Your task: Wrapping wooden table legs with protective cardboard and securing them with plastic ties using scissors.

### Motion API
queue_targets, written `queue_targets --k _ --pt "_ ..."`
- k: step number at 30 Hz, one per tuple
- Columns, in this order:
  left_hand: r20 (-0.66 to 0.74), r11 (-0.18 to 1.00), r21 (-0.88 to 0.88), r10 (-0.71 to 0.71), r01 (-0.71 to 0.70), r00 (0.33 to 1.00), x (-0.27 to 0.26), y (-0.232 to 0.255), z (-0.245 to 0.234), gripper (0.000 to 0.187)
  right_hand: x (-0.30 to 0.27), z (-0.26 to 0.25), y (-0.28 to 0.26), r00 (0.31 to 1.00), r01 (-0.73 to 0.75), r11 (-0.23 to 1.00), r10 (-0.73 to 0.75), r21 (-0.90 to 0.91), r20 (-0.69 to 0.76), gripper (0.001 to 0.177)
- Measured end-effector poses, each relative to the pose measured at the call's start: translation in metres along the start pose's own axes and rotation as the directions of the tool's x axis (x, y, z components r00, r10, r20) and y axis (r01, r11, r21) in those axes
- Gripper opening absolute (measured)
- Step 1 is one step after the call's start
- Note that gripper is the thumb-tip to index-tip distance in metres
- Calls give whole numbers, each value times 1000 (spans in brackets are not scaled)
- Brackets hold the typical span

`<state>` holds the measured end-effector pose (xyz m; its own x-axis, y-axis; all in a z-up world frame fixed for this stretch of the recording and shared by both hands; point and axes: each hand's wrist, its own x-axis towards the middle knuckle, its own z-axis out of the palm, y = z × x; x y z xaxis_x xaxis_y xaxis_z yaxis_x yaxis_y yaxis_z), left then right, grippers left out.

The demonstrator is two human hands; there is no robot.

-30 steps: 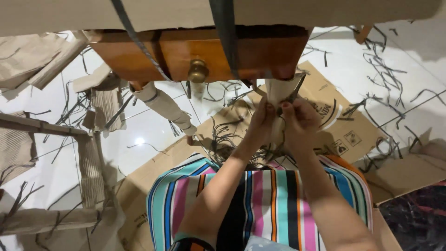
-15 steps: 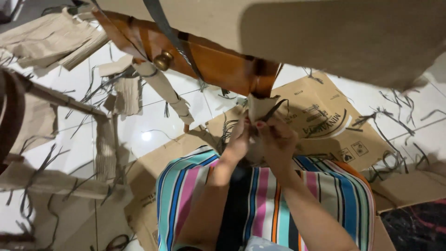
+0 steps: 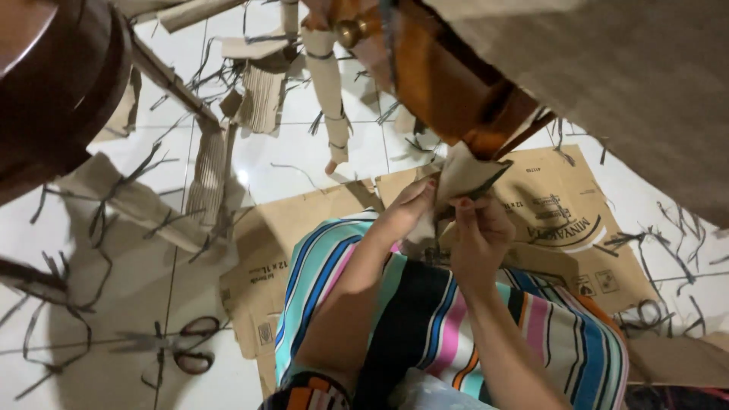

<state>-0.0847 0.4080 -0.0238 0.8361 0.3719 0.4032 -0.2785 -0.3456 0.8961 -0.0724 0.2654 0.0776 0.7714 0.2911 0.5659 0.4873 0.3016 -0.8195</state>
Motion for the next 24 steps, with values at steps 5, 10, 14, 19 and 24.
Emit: queue_targets --k 5,10,14,19,24 --pt "-7 968 -247 43 -43 999 -6 69 -11 54 -1 0 3 998 -65 990 67 126 -7 34" --pt "-100 936 -332 85 -114 991 1 73 14 48 9 -26 18 937 -346 817 323 461 131 19" --pt "-206 961 -177 176 -213 963 4 72 16 47 29 -51 0 952 -301 926 278 228 130 42" --pt "-325 929 -189 247 -319 913 11 65 29 51 49 -64 -22 976 -121 985 141 -127 166 31" --pt "-506 847 -78 420 -525 753 18 71 40 45 60 -72 -1 983 4 971 40 -239 180 12"
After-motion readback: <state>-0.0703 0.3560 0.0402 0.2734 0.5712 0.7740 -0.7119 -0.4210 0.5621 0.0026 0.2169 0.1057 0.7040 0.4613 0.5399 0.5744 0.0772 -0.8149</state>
